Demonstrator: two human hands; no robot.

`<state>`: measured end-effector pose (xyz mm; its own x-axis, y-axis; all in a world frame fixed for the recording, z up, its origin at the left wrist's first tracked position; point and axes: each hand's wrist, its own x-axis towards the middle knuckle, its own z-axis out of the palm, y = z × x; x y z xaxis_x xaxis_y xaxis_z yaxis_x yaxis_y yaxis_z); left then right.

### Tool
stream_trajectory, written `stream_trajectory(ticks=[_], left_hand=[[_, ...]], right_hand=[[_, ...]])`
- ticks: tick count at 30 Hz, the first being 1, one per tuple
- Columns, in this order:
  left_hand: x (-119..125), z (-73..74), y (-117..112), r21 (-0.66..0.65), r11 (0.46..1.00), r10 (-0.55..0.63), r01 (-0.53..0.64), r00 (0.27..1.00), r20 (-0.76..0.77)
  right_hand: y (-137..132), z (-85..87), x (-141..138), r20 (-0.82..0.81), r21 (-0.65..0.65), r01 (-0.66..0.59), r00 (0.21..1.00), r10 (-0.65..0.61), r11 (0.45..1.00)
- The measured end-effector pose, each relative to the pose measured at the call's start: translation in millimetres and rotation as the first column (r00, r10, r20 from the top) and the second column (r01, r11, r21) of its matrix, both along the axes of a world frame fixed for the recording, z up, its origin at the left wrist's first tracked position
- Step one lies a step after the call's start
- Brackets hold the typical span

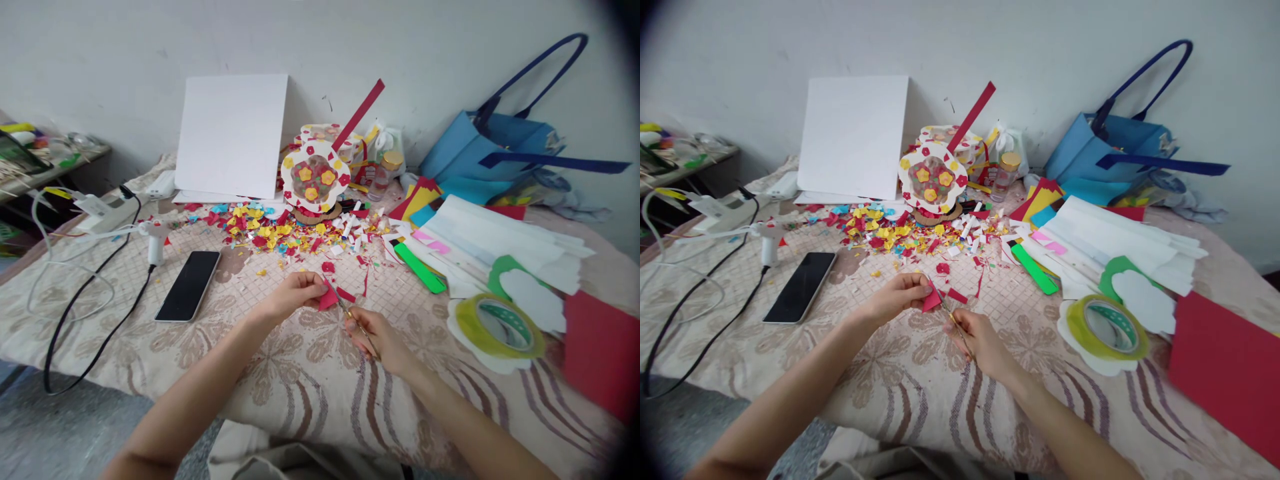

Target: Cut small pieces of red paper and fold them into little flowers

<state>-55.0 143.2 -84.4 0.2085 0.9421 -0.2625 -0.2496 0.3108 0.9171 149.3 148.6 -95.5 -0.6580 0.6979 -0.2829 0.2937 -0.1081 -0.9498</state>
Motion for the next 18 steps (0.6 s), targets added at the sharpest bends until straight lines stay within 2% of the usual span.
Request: stream_trajectory(ticks=[4, 6, 7, 8, 10, 12, 13, 15, 18], left_hand=[[0, -1.1, 0, -0.009, 1.000, 0.015, -0.015, 1.000, 0.013], [1, -1.5, 0, -0.017, 0.999, 0.027, -0.027, 1.000, 0.013], [1, -1.7, 0, -0.022, 0.999, 0.030, -0.029, 1.000, 0.010], [2, -2.0, 0, -0.025, 0.999, 0.029, -0.029, 1.000, 0.006], [3, -2.6, 0, -0.024, 0.999, 0.029, -0.029, 1.000, -0.003], [4, -3.4, 0, -0.012, 0.999, 0.042, -0.042, 0.999, -0.018], [4, -3.8, 0, -0.002, 0.999, 0.053, -0.053, 0.998, -0.032], [6, -5.1, 1, 0.020, 0.997, 0.079, -0.078, 0.994, -0.076], [9, -7.9, 0, 0.030, 0.993, 0.119, -0.116, 0.987, -0.106]], right_hand=[[4, 0.2, 0, 0.034, 0.027, 0.025, 0.999, -0.026, 0.999], [12, 0.6, 3, 0.106, 0.174, 0.042, 0.992, -0.061, 0.984], [17, 1.1, 6, 0.181, 0.300, 0.042, 0.979, -0.099, 0.953], [22, 1.7, 9, 0.277, 0.444, 0.021, 0.948, -0.159, 0.896], [34, 3.6, 17, 0.475, 0.662, -0.082, 0.814, -0.333, 0.745], [44, 5.8, 25, 0.564, 0.750, -0.185, 0.679, -0.469, 0.635], [48, 6.8, 29, 0.573, 0.772, -0.217, 0.645, -0.506, 0.598], [54, 8.4, 35, 0.545, 0.809, -0.234, 0.644, -0.537, 0.539], [56, 10.0, 36, 0.381, 0.881, -0.116, 0.749, -0.542, 0.458]])
